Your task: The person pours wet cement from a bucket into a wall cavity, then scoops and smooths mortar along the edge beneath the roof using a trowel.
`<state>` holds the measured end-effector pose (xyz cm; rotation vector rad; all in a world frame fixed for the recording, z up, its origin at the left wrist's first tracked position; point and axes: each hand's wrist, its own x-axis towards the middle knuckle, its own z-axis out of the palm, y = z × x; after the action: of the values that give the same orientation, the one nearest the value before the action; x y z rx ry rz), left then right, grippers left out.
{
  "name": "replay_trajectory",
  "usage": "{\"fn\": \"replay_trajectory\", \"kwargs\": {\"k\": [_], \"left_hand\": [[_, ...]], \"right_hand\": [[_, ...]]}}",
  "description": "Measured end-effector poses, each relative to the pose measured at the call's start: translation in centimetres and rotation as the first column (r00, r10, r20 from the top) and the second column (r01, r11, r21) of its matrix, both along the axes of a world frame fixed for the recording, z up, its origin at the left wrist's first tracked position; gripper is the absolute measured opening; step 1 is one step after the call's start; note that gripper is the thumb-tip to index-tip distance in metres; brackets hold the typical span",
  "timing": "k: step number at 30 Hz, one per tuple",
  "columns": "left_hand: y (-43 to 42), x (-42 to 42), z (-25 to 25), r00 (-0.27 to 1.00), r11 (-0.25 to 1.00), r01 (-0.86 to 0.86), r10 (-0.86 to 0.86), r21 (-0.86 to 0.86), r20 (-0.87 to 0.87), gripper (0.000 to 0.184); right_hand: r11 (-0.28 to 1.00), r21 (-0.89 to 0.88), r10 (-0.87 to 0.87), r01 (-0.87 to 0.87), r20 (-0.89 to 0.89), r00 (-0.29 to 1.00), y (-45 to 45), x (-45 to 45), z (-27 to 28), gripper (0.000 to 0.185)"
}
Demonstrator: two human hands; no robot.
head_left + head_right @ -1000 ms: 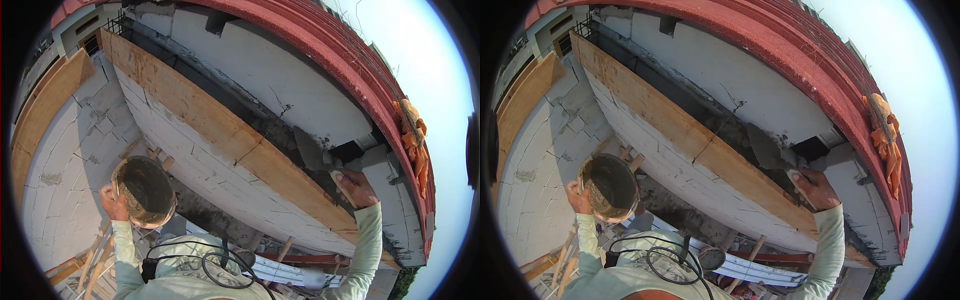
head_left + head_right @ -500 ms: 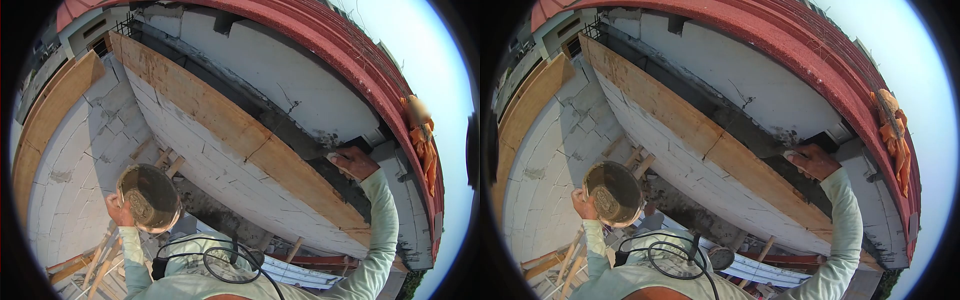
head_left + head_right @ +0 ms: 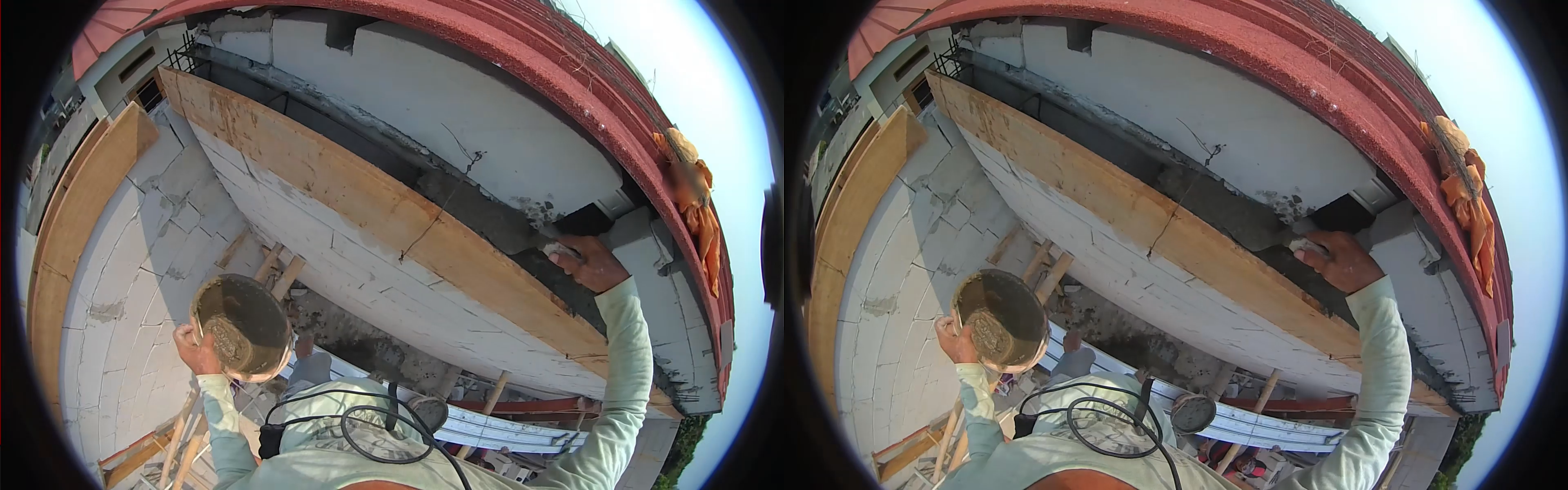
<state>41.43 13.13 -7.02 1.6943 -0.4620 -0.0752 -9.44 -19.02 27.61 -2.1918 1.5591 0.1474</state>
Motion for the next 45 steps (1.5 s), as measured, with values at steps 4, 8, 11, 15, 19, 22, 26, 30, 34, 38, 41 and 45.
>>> {"fn": "replay_trajectory", "kwargs": {"k": [4, 8, 11, 15, 19, 22, 26, 30, 34, 38, 41, 45], "left_hand": [[-1.7, -0.5, 1.6, 0.997, 1.0, 0.009, -0.009, 0.003, -0.075, 0.041], [-2.6, 1.0, -0.3, 0.994, 0.995, 0.057, -0.049, 0.079, -0.097, 0.04], [-3.3, 1.6, -0.3, 0.993, 0.996, 0.083, -0.079, 0.038, -0.083, 0.041], [-2.7, 3.3, -0.3, 0.962, 0.996, 0.068, -0.081, -0.06, -0.26, 0.041], [-1.9, 5.6, -0.9, 0.989, 1.0, 0.024, -0.024, -0.001, -0.149, 0.041], [-3.0, 6.9, -0.1, 0.97, 0.998, 0.059, -0.055, 0.014, -0.238, 0.041], [-5.0, 8.3, 0.9, 0.987, 0.991, 0.102, -0.112, -0.087, -0.117, 0.042], [-7.0, 8.5, 4.1, 0.973, 0.977, 0.149, -0.172, -0.153, -0.153, 0.042], [-8.1, 8.6, 5.4, 0.956, 0.971, 0.159, -0.196, -0.177, -0.217, 0.042], [-9.0, 8.5, 7.3, 0.914, 0.958, 0.193, -0.254, -0.212, -0.315, 0.043], [-9.8, 8.1, 7.9, 0.906, 0.951, 0.202, -0.272, -0.234, -0.324, 0.042], [-11.0, 7.4, 8.5, 0.899, 0.94, 0.217, -0.297, -0.263, -0.321, 0.042]], "right_hand": [[0.989, 0.028, -0.147, 0.148, -0.021, 0.989, 0.2, 0.4, 1.1, 0.045], [0.974, 0.163, -0.171, 0.159, 0.061, 0.983, -1.5, 5.2, -0.7, 0.045], [0.991, 0.11, -0.079, 0.075, 0.026, 0.997, -3.1, 6.8, -0.7, 0.045], [0.987, 0.153, -0.044, 0.044, 0.001, 0.999, -2.9, 5.8, 0.8, 0.042], [0.972, 0.171, -0.174, 0.159, 0.078, 0.982, -2.2, 4.0, 0.4, 0.039], [0.935, 0.244, -0.293, 0.257, 0.128, 0.948, -1.6, 5.7, -0.9, 0.038], [0.901, 0.186, -0.41, 0.391, 0.076, 0.909, -0.5, 6.0, -0.5, 0.043], [0.962, 0.049, -0.272, 0.268, 0.088, 0.958, -1.2, -5.9, -3.7, 0.058], [0.864, 0.206, -0.478, 0.46, 0.046, 0.877, 1.5, -5.0, -1.5, 0.06], [0.856, 0.103, -0.511, 0.508, 0.004, 0.86, 4.7, -6.6, 0.9, 0.057], [0.838, 0.007, -0.546, 0.546, -0.004, 0.838, 8.3, -7.3, 3.0, 0.056], [0.812, -0.093, -0.575, 0.577, 0.043, 0.817, 12.8, -3.9, 4.0, 0.054]]}}
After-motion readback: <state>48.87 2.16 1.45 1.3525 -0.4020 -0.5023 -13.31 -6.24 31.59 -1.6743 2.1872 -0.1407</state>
